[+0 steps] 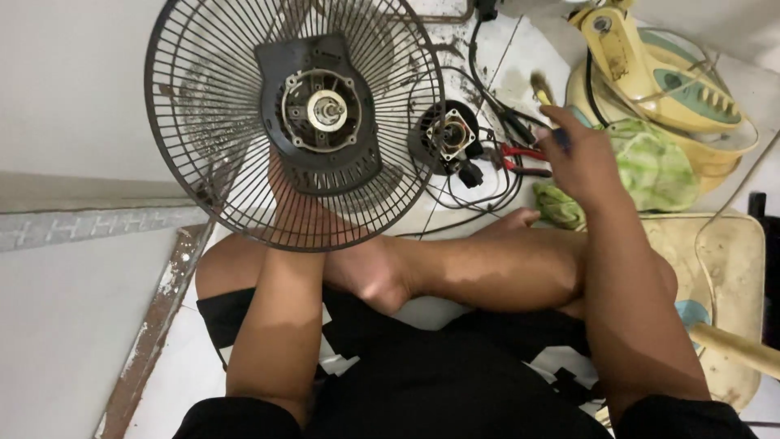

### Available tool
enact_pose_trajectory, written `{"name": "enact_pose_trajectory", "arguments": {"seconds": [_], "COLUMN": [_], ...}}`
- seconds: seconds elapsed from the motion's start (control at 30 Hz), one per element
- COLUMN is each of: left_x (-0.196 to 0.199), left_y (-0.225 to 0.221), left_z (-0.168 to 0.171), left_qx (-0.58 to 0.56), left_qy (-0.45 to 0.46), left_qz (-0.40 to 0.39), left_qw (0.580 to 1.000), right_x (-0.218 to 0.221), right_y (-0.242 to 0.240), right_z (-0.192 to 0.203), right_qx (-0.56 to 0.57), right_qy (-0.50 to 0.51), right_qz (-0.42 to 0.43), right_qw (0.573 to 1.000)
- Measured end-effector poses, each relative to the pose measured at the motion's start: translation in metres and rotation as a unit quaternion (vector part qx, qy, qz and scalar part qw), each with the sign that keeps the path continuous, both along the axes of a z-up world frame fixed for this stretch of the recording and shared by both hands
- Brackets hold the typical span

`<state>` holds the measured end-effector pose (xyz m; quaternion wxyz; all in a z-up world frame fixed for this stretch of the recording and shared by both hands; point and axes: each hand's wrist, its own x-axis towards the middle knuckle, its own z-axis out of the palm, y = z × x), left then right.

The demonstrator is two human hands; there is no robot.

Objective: The person disassembles the electric fan and uses a brush to clean its parts.

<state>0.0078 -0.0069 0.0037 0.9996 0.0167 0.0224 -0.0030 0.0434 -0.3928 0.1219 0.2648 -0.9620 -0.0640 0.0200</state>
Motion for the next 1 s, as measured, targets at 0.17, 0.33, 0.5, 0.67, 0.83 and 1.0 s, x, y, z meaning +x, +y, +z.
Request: {"name": "enact_pose_trajectory", "arguments": {"seconds": [0.17,0.33,0.5,0.67,0.83,1.0], "left_x": [0.007,0.002,-0.039,-0.058,-0.071,-0.085], "left_y": [-0.003,-0.001,0.021,0.026,0.022,0.015], "left_z": [0.002,-0.003,-0.038,-0.038,-0.042,-0.037], "left_qx": [0.008,0.017,0.026,0.032,0.041,0.045], "left_qy": [-0.001,0.002,0.009,0.009,0.015,0.023], "left_qz": [-0.003,-0.004,-0.011,-0.012,-0.018,-0.030], "left_qw": [1.000,1.000,1.000,0.999,0.999,0.998], "right_x": [0.005,0.016,0.024,0.027,0.017,0.017], "right_y": [-0.056,-0.057,-0.050,-0.057,-0.069,-0.054], "right_z": [-0.014,0.001,-0.010,-0.023,-0.037,-0.026], "right_qx": [0.045,-0.104,-0.367,-0.366,-0.362,-0.359], "right_qy": [-0.102,0.076,0.224,0.225,0.232,0.244], "right_qz": [-0.002,-0.060,0.047,0.050,0.053,0.049], "right_qw": [0.994,0.990,0.902,0.902,0.901,0.900]}}
